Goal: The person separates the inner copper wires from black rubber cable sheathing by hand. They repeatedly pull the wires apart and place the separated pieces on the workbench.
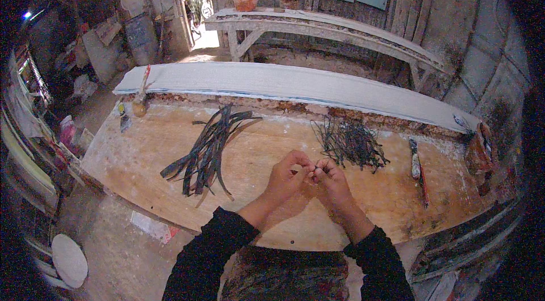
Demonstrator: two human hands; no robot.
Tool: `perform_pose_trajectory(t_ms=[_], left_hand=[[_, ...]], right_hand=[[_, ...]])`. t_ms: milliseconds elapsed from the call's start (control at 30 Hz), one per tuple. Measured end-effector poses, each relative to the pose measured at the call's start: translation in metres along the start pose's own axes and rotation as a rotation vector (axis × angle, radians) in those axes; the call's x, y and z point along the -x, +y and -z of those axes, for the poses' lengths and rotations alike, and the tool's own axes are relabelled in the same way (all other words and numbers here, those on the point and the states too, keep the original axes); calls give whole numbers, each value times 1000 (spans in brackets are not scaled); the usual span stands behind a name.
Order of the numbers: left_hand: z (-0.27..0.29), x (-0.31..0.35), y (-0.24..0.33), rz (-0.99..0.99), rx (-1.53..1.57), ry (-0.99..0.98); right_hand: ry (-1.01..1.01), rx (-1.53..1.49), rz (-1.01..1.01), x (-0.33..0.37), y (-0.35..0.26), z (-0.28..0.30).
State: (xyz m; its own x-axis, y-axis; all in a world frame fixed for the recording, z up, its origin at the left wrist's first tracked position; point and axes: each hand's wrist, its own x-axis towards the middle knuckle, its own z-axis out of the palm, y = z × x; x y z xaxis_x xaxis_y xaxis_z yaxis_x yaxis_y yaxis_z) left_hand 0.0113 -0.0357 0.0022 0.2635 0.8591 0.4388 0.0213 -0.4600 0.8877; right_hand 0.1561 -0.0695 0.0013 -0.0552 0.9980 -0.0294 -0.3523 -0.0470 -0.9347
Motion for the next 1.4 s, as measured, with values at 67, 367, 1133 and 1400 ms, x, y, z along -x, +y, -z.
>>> perform_pose_trajectory(t_ms=[67,367,1133,1400], left_hand=[[2,0,-5,45,106,-39],[0,-2,-12,-3,192,-36],[4,-1,7,410,754,-206],[4,-3,-16,386,544,-196]], right_hand=[[-49,-136,-86,4,-11,-5],[-68,-432,-243,2,-12,1],[-52,-168,12,-2,-5,7],[-71,32,18,1,-9,6]])
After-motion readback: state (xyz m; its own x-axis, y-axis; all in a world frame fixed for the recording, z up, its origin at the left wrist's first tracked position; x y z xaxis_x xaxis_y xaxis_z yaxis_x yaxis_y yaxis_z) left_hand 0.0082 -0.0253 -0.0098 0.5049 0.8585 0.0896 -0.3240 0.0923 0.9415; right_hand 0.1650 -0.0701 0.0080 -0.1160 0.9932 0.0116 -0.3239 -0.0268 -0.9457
